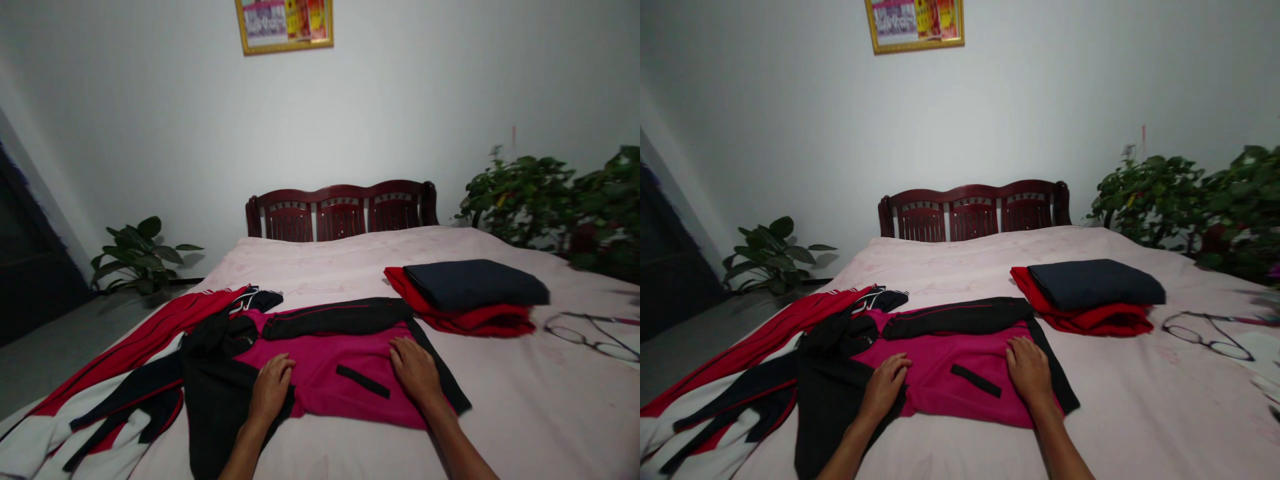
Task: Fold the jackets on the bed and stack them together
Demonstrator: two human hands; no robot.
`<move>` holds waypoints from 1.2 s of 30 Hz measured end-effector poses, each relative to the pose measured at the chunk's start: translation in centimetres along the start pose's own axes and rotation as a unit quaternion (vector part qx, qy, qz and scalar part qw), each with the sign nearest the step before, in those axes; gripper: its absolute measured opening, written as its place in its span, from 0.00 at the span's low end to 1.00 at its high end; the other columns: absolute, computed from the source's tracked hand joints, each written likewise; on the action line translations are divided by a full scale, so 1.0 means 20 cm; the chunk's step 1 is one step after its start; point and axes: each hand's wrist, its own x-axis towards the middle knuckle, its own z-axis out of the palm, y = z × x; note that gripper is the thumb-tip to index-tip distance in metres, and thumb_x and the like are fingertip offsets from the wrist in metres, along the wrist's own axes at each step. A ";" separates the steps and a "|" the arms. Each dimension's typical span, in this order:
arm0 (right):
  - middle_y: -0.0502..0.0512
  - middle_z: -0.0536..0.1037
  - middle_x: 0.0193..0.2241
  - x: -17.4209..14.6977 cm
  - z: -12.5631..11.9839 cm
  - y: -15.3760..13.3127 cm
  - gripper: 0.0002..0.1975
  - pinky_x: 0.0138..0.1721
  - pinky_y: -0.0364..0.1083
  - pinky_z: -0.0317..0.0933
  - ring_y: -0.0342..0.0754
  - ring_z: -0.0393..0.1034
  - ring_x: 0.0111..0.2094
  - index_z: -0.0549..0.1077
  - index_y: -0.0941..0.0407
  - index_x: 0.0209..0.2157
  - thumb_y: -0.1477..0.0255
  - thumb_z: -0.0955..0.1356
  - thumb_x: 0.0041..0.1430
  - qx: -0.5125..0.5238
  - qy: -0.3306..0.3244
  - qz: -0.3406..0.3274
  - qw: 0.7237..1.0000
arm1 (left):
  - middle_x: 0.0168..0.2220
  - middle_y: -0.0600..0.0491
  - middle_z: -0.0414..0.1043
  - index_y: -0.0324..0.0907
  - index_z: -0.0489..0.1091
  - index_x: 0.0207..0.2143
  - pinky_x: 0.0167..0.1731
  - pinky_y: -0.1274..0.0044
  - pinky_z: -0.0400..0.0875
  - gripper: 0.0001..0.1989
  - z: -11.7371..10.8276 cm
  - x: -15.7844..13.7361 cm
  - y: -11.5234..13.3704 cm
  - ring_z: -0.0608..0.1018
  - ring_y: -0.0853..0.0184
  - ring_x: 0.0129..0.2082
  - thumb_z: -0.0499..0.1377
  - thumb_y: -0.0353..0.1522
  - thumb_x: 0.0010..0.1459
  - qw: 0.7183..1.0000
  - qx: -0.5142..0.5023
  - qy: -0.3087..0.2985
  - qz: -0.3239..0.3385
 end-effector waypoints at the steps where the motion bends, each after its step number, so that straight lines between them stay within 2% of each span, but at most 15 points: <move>1: 0.58 0.78 0.50 0.00 0.00 0.00 0.18 0.56 0.54 0.58 0.54 0.69 0.54 0.76 0.55 0.47 0.68 0.58 0.66 0.002 0.001 0.001 1.000 | 0.52 0.50 0.76 0.45 0.77 0.41 0.58 0.66 0.65 0.14 0.00 0.00 0.00 0.74 0.63 0.55 0.52 0.30 0.62 1.000 0.000 0.001 0.000; 36: 0.58 0.78 0.49 0.00 0.01 0.01 0.17 0.55 0.54 0.58 0.54 0.69 0.54 0.76 0.56 0.47 0.68 0.60 0.65 0.007 0.001 0.003 1.000 | 0.52 0.49 0.76 0.45 0.77 0.41 0.57 0.65 0.65 0.14 0.02 0.00 -0.03 0.74 0.61 0.55 0.52 0.31 0.62 1.000 -0.018 0.010 0.001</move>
